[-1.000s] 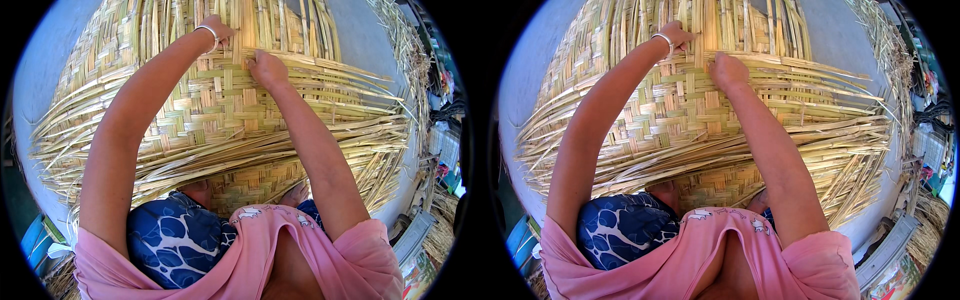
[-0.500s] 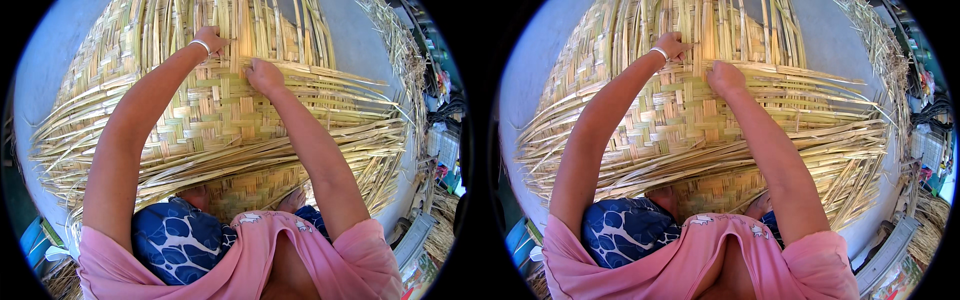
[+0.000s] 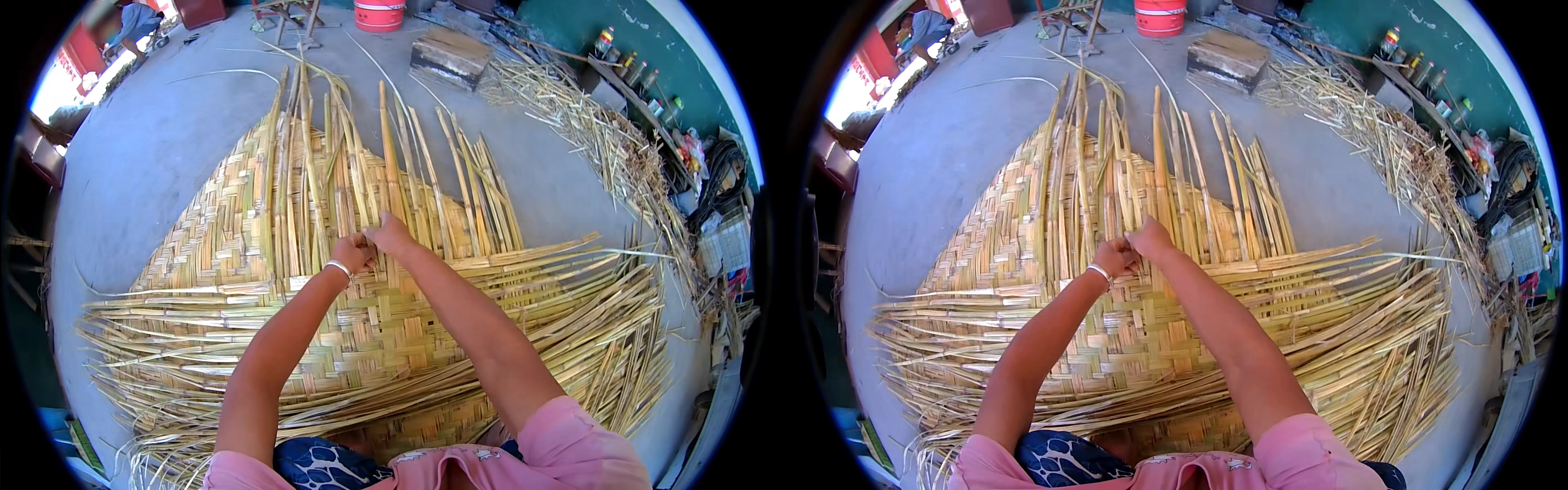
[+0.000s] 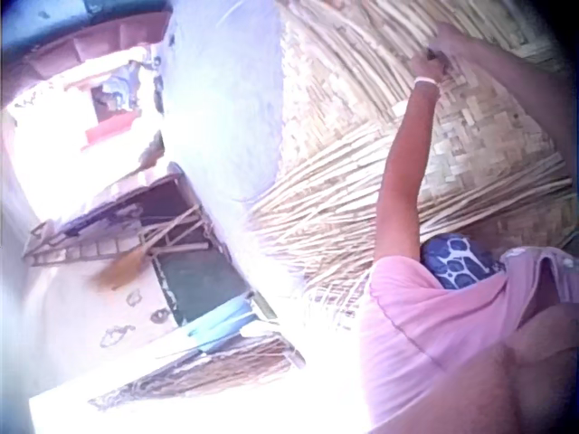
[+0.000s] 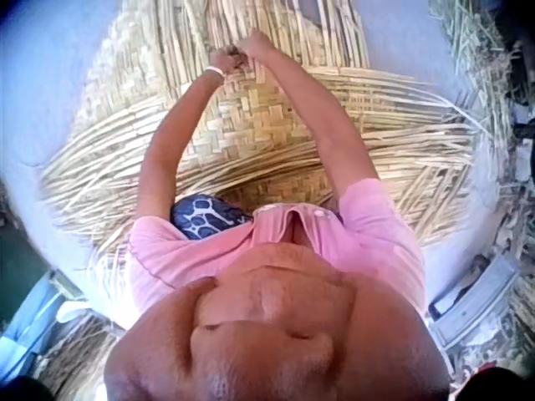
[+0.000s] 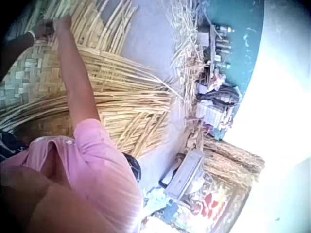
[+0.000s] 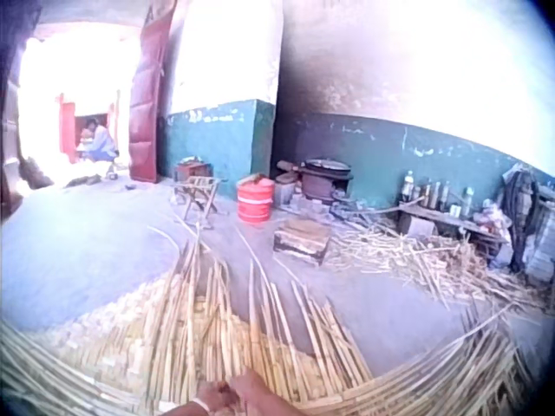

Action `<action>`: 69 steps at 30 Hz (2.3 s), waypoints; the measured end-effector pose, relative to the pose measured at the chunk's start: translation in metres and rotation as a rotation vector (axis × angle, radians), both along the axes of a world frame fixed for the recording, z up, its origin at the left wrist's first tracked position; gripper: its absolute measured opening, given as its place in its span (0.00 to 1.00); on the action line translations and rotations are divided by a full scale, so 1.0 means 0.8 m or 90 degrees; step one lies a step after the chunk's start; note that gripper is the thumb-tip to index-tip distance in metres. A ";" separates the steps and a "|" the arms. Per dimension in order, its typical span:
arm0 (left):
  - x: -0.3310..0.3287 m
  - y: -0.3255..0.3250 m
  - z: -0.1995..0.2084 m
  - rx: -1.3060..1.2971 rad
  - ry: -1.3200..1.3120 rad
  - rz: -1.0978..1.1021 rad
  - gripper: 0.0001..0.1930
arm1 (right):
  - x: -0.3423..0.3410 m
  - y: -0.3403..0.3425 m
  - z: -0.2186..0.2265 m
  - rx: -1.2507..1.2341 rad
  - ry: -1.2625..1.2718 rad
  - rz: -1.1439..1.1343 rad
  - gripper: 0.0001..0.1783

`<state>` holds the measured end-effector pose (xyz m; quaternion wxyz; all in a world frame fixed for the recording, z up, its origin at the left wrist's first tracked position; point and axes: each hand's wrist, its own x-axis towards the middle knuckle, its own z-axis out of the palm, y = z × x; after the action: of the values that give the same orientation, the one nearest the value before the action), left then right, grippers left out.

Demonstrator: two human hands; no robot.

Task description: The person weaves a large basket using dried palm leaves, interlacing strands by hand to form a tight pattern. The person sits on the floor and continuously adjusts the weave to maintain tension and alignment.

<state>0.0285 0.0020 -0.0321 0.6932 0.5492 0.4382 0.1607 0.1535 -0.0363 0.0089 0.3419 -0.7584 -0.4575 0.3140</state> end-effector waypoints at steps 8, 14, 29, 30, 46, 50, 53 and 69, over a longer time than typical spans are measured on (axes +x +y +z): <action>-0.035 -0.058 0.038 -0.007 0.190 -0.031 0.09 | 0.013 0.014 -0.033 -0.046 0.425 -0.027 0.11; -0.036 -0.046 -0.028 0.235 0.380 -0.164 0.15 | 0.019 0.020 -0.044 -0.052 0.451 0.017 0.13; -0.025 -0.059 0.014 -0.092 0.330 -0.012 0.14 | 0.034 0.027 -0.052 -0.066 0.073 0.185 0.14; -0.024 -0.060 0.013 -0.085 0.337 -0.008 0.14 | 0.036 0.025 -0.056 -0.044 0.049 0.185 0.15; -0.002 -0.053 0.004 -0.107 0.430 0.011 0.12 | 0.001 -0.081 -0.001 0.139 -0.136 0.255 0.15; -0.005 -0.048 -0.009 -0.154 0.379 0.056 0.16 | -0.002 -0.092 -0.010 0.161 -0.091 0.213 0.16; -0.003 -0.048 -0.004 -0.141 0.411 0.021 0.16 | 0.019 -0.075 -0.016 0.083 -0.079 0.156 0.18; -0.012 -0.039 -0.002 -0.168 0.367 -0.016 0.15 | 0.007 -0.079 0.019 0.083 -0.063 0.136 0.18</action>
<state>0.0188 -0.0294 -0.0334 0.6079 0.4827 0.6267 -0.0686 0.1593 -0.0996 0.0241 0.3323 -0.6962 -0.5711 0.2805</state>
